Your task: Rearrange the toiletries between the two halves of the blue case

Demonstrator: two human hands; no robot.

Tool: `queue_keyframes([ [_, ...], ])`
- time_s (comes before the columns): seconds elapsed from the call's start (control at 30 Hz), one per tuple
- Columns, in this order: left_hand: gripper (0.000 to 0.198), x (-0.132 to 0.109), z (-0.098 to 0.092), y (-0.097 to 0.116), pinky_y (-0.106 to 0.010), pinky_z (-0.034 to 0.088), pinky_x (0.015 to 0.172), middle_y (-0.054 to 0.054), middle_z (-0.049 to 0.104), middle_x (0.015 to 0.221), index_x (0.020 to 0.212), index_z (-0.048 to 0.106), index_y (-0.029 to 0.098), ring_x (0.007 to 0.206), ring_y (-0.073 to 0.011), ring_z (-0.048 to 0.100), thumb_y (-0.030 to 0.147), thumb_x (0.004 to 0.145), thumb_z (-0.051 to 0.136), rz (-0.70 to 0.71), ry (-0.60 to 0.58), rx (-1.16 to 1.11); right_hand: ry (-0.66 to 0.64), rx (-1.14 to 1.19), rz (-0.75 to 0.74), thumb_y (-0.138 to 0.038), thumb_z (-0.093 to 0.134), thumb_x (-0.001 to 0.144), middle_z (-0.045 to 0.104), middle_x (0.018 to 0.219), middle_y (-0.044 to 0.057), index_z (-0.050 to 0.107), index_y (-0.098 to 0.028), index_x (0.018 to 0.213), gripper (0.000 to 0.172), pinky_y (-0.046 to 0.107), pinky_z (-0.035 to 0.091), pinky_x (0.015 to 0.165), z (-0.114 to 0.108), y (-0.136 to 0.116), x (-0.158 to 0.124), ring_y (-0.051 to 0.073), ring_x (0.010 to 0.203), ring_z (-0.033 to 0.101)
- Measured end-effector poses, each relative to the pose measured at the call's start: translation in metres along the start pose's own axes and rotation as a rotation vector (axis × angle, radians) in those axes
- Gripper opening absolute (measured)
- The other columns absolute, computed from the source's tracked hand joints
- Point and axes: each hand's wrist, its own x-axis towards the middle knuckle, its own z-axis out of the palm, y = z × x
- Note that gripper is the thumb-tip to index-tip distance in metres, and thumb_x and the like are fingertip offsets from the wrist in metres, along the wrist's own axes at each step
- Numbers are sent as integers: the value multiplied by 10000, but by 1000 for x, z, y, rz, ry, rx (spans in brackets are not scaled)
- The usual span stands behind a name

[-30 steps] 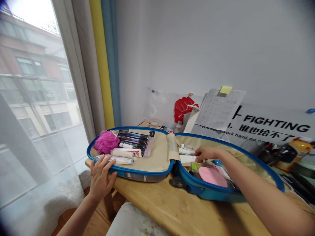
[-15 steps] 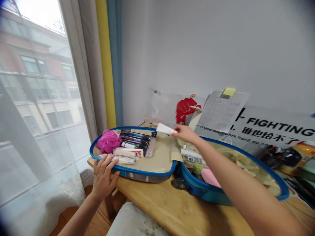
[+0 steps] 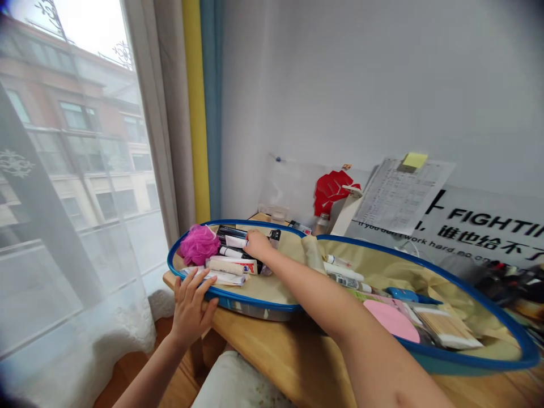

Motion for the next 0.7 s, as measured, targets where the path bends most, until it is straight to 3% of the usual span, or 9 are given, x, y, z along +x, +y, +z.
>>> queue_keyframes([
  [0.27, 372, 1, 0, 0, -491, 109, 1170, -105, 585, 1273, 1241, 547, 205, 1344, -258, 377, 260, 877, 491, 14, 13, -4, -8, 17, -61, -380, 555, 894, 579, 1207, 80, 567, -171, 1179, 354, 413, 502, 885, 8, -2, -6, 185, 1044, 582],
  [0.43, 360, 2, -1, 0, -497, 111, 1168, -115, 583, 1270, 1237, 540, 194, 1351, -263, 366, 255, 886, 482, 28, 8, 13, 23, 40, -52, -376, 598, 862, 647, 1116, 65, 618, -166, 1098, 318, 341, 489, 874, -18, 9, -11, 162, 992, 611],
  [0.53, 374, 1, -1, 0, -498, 110, 1167, -117, 582, 1274, 1246, 537, 194, 1358, -266, 355, 258, 881, 487, 26, 9, 8, 69, 36, 13, -359, 549, 880, 701, 1029, 31, 662, -198, 1035, 250, 223, 464, 801, -50, 39, -19, 128, 924, 638],
  [0.7, 400, 0, 0, -1, -497, 105, 1167, -112, 573, 1285, 1270, 525, 206, 1356, -267, 358, 257, 874, 497, 16, 2, 0, 146, -78, 229, -360, 378, 932, 715, 976, 69, 650, -171, 1100, 371, 238, 451, 729, -99, 123, -48, 165, 903, 652],
])
